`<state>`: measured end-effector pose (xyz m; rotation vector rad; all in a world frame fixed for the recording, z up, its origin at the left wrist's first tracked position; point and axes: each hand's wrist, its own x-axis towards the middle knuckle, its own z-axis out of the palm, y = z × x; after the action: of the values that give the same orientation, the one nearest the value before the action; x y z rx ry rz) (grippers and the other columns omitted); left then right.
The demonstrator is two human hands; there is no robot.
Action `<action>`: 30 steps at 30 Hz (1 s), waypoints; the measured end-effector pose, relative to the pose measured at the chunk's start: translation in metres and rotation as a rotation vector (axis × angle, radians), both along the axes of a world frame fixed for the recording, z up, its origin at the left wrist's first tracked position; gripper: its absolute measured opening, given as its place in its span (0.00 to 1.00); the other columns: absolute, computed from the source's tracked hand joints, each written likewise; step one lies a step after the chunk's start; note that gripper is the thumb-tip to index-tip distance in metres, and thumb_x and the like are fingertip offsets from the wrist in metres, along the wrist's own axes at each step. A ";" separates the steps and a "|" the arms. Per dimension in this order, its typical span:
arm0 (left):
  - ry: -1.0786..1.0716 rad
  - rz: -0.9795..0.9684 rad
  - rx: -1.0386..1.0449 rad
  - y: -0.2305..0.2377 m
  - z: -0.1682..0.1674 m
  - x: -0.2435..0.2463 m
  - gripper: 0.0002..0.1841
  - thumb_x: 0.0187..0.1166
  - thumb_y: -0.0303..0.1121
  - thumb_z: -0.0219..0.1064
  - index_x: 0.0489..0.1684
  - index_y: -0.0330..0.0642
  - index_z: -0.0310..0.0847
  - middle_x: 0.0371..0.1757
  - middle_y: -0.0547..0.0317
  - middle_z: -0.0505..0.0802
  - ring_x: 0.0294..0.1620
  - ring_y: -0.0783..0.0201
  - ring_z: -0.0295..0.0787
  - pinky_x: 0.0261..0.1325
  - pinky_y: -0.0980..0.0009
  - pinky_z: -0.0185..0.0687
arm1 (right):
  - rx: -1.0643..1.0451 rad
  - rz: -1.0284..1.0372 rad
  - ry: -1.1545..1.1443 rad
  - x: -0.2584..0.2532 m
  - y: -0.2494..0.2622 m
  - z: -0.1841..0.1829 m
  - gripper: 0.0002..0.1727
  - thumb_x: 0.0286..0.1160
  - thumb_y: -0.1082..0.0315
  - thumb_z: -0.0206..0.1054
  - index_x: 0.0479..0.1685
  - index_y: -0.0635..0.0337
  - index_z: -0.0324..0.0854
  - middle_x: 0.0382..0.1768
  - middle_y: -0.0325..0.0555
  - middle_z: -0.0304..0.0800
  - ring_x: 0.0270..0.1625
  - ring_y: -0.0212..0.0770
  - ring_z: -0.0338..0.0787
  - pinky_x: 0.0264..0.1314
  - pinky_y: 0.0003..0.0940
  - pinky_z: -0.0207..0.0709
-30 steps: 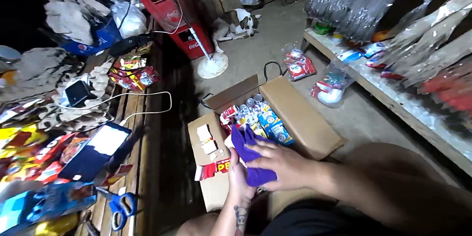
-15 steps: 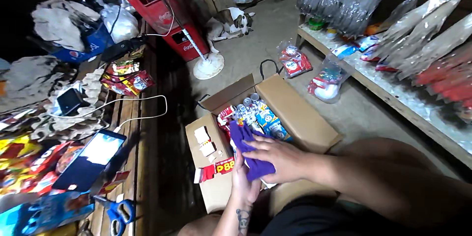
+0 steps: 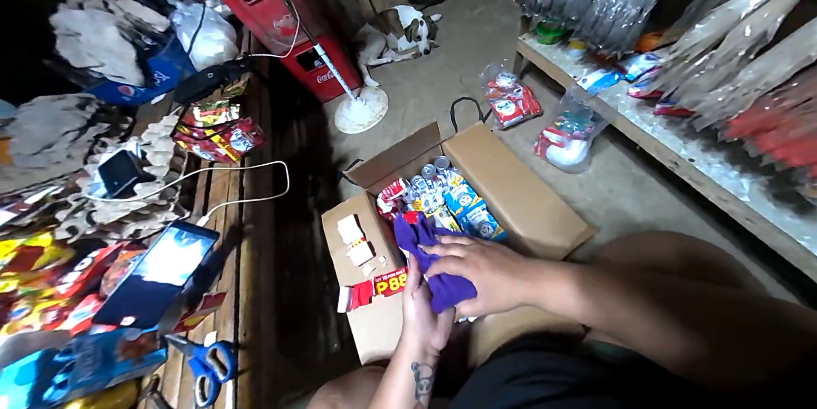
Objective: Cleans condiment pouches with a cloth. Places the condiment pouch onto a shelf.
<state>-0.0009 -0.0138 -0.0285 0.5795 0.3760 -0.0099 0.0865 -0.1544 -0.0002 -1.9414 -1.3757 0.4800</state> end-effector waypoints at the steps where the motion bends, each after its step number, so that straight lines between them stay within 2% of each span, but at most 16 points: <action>1: -0.002 0.014 0.009 0.003 0.002 0.002 0.34 0.91 0.60 0.27 0.57 0.49 0.80 0.48 0.59 0.94 0.52 0.65 0.93 0.55 0.63 0.90 | -0.006 0.029 -0.008 -0.002 -0.001 0.000 0.31 0.60 0.63 0.79 0.70 0.57 0.83 0.83 0.55 0.73 0.88 0.61 0.65 0.87 0.59 0.59; 5: 0.019 0.156 0.015 0.016 0.001 0.008 0.32 0.92 0.54 0.27 0.48 0.47 0.80 0.40 0.58 0.93 0.44 0.65 0.93 0.47 0.65 0.91 | -0.014 0.147 -0.091 -0.006 -0.002 0.003 0.28 0.55 0.66 0.83 0.61 0.57 0.87 0.79 0.49 0.79 0.87 0.60 0.68 0.80 0.64 0.66; 7: 0.047 0.195 0.003 0.020 0.003 0.010 0.34 0.91 0.56 0.27 0.43 0.46 0.80 0.36 0.57 0.92 0.41 0.63 0.93 0.44 0.63 0.91 | -0.041 0.190 -0.122 -0.006 -0.001 0.006 0.26 0.56 0.65 0.82 0.60 0.57 0.87 0.77 0.48 0.81 0.86 0.59 0.69 0.77 0.65 0.69; 9: 0.043 0.212 0.026 0.023 0.003 0.010 0.36 0.90 0.60 0.27 0.40 0.47 0.81 0.35 0.57 0.93 0.41 0.63 0.94 0.46 0.62 0.91 | -0.048 0.210 -0.152 -0.008 -0.001 0.005 0.25 0.57 0.64 0.82 0.58 0.58 0.87 0.75 0.49 0.83 0.85 0.59 0.71 0.75 0.66 0.70; 12: 0.034 0.219 0.032 0.023 0.002 0.010 0.38 0.89 0.63 0.26 0.41 0.46 0.81 0.36 0.56 0.93 0.42 0.62 0.94 0.48 0.61 0.91 | -0.037 0.220 -0.190 -0.010 -0.003 0.005 0.24 0.56 0.63 0.82 0.57 0.57 0.87 0.74 0.49 0.84 0.84 0.60 0.73 0.75 0.65 0.72; 14: 0.031 0.202 0.022 0.019 0.000 0.010 0.37 0.90 0.61 0.26 0.42 0.46 0.81 0.35 0.57 0.93 0.40 0.63 0.93 0.45 0.63 0.91 | 0.007 0.171 -0.213 -0.013 -0.007 0.001 0.25 0.55 0.63 0.82 0.57 0.56 0.88 0.73 0.48 0.85 0.83 0.59 0.74 0.74 0.63 0.73; 15: 0.026 0.188 0.018 0.015 0.001 0.009 0.36 0.90 0.59 0.25 0.45 0.47 0.80 0.36 0.58 0.93 0.41 0.64 0.93 0.44 0.65 0.91 | 0.041 0.125 -0.221 -0.014 -0.007 -0.001 0.25 0.53 0.62 0.83 0.56 0.54 0.88 0.73 0.47 0.85 0.82 0.58 0.76 0.74 0.62 0.74; 17: 0.026 0.120 -0.014 0.007 0.006 0.003 0.33 0.92 0.56 0.25 0.55 0.47 0.78 0.43 0.59 0.93 0.46 0.66 0.92 0.48 0.66 0.90 | 0.106 0.023 -0.204 -0.014 -0.005 -0.007 0.28 0.49 0.61 0.83 0.58 0.53 0.89 0.74 0.48 0.84 0.81 0.60 0.77 0.72 0.63 0.76; 19: 0.084 0.032 -0.026 -0.003 0.010 -0.002 0.32 0.92 0.55 0.25 0.60 0.48 0.75 0.45 0.61 0.93 0.48 0.67 0.91 0.50 0.66 0.88 | 0.130 -0.068 -0.139 -0.009 -0.003 -0.013 0.30 0.51 0.56 0.76 0.63 0.51 0.89 0.76 0.50 0.82 0.80 0.62 0.78 0.73 0.64 0.75; 22: 0.064 -0.071 -0.009 -0.014 0.009 -0.007 0.30 0.94 0.53 0.26 0.72 0.46 0.69 0.56 0.59 0.89 0.59 0.65 0.86 0.64 0.64 0.82 | 0.107 -0.144 0.030 0.003 -0.004 -0.023 0.34 0.59 0.47 0.72 0.70 0.51 0.85 0.81 0.53 0.76 0.82 0.57 0.75 0.80 0.60 0.70; 24: 0.071 -0.089 0.005 -0.016 0.009 -0.009 0.32 0.94 0.54 0.28 0.79 0.42 0.65 0.66 0.54 0.85 0.67 0.63 0.82 0.71 0.60 0.77 | 0.061 -0.163 0.069 0.004 -0.004 -0.023 0.41 0.58 0.48 0.69 0.79 0.53 0.78 0.84 0.59 0.71 0.82 0.57 0.75 0.78 0.58 0.71; 26: 0.077 -0.063 0.033 -0.015 0.012 -0.009 0.34 0.93 0.55 0.27 0.84 0.40 0.61 0.75 0.50 0.80 0.76 0.61 0.76 0.78 0.58 0.71 | 0.035 -0.170 0.067 0.004 -0.003 -0.023 0.44 0.59 0.46 0.68 0.83 0.54 0.74 0.83 0.61 0.70 0.80 0.56 0.77 0.76 0.56 0.72; 28: 0.069 -0.004 0.064 -0.012 0.022 -0.010 0.35 0.94 0.54 0.26 0.88 0.37 0.55 0.83 0.46 0.72 0.83 0.59 0.68 0.85 0.58 0.63 | 0.064 -0.190 0.084 0.002 -0.001 -0.022 0.45 0.60 0.47 0.68 0.83 0.59 0.71 0.79 0.60 0.75 0.77 0.48 0.80 0.76 0.48 0.74; 30: 0.044 0.072 0.073 -0.006 0.033 -0.013 0.35 0.94 0.53 0.25 0.88 0.36 0.53 0.84 0.45 0.71 0.84 0.59 0.66 0.86 0.59 0.61 | 0.091 -0.211 0.214 -0.003 -0.001 -0.019 0.48 0.63 0.44 0.69 0.85 0.63 0.65 0.77 0.52 0.79 0.74 0.31 0.81 0.76 0.31 0.75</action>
<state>-0.0138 -0.0196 0.0048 0.6380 0.4414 0.0600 0.0833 -0.1554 -0.0195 -1.8754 -1.0286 0.4980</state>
